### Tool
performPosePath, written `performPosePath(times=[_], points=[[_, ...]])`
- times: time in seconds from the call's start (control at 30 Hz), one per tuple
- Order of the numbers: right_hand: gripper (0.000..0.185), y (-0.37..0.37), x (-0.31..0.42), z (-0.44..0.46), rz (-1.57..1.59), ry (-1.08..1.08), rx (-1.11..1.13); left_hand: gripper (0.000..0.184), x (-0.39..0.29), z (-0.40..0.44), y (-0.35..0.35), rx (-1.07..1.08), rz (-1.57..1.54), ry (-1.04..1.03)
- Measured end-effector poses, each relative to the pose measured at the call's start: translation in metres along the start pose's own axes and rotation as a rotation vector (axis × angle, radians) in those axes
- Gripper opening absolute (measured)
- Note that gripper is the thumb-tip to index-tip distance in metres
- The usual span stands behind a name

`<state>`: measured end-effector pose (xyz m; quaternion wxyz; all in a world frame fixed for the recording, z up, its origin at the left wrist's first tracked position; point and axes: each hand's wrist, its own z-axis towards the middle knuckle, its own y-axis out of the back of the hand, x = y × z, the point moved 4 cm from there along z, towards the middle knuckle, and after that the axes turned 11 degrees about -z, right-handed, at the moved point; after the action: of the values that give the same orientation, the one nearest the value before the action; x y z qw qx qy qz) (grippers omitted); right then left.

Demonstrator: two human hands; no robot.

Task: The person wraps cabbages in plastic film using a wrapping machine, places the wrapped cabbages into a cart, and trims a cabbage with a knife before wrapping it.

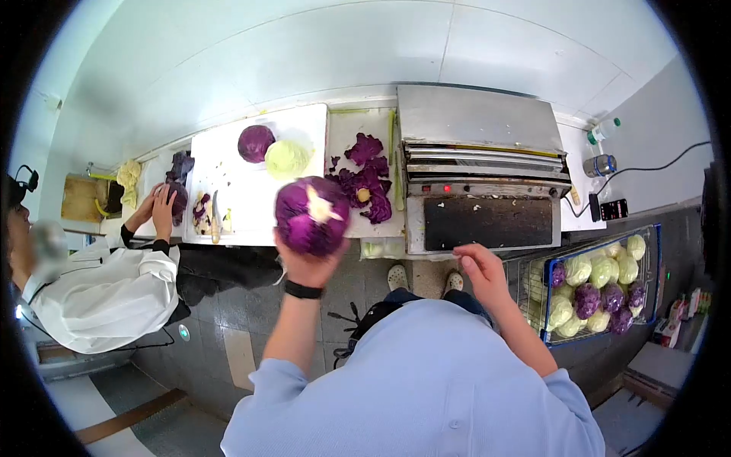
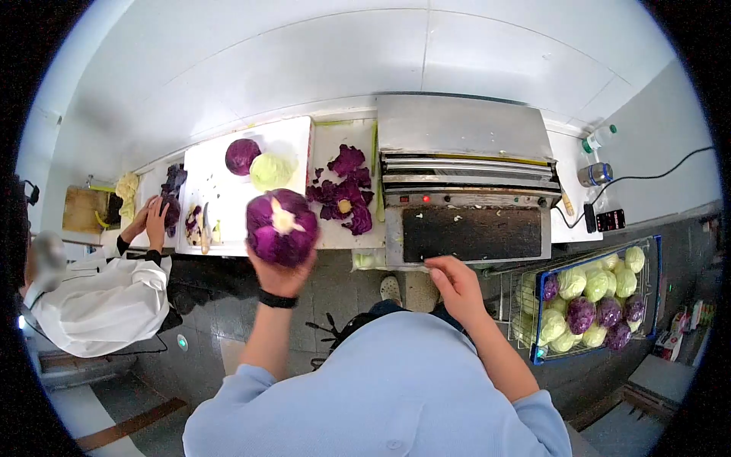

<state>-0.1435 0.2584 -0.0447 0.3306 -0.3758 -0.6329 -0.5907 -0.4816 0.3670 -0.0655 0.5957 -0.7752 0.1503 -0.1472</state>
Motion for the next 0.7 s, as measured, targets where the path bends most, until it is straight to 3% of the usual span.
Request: performPosePath(times=[0.17,0.27,0.37,0.47,0.6,0.63,0.7], points=[[0.031,0.039,0.077,0.016,0.029,0.335,-0.179,0.101,0.125,0.013,-0.028,0.07,-0.031,0.282],[0.072,0.07,0.094,0.01,-0.142,0.506,-0.313,0.1,0.168,0.018,-0.048,0.152,0.264,0.272],[0.103,0.093,0.09,0.007,-0.068,0.507,-0.199,0.095,0.2,0.03,-0.064,0.118,0.596,0.174],[0.106,0.118,0.048,0.012,0.016,0.276,-0.297,0.096,0.263,0.044,-0.085,0.146,0.972,-0.115],[0.098,0.152,-0.015,0.031,0.759,0.25,-0.245,0.091,0.302,0.054,-0.103,0.309,1.158,-0.191],[0.086,0.163,-0.016,0.03,0.924,0.211,-0.193,0.079,0.309,0.049,-0.121,0.271,1.338,-0.192],[0.079,0.169,-0.043,0.031,1.202,-0.006,-0.043,0.069,0.315,0.054,-0.128,0.214,1.417,-0.197]])
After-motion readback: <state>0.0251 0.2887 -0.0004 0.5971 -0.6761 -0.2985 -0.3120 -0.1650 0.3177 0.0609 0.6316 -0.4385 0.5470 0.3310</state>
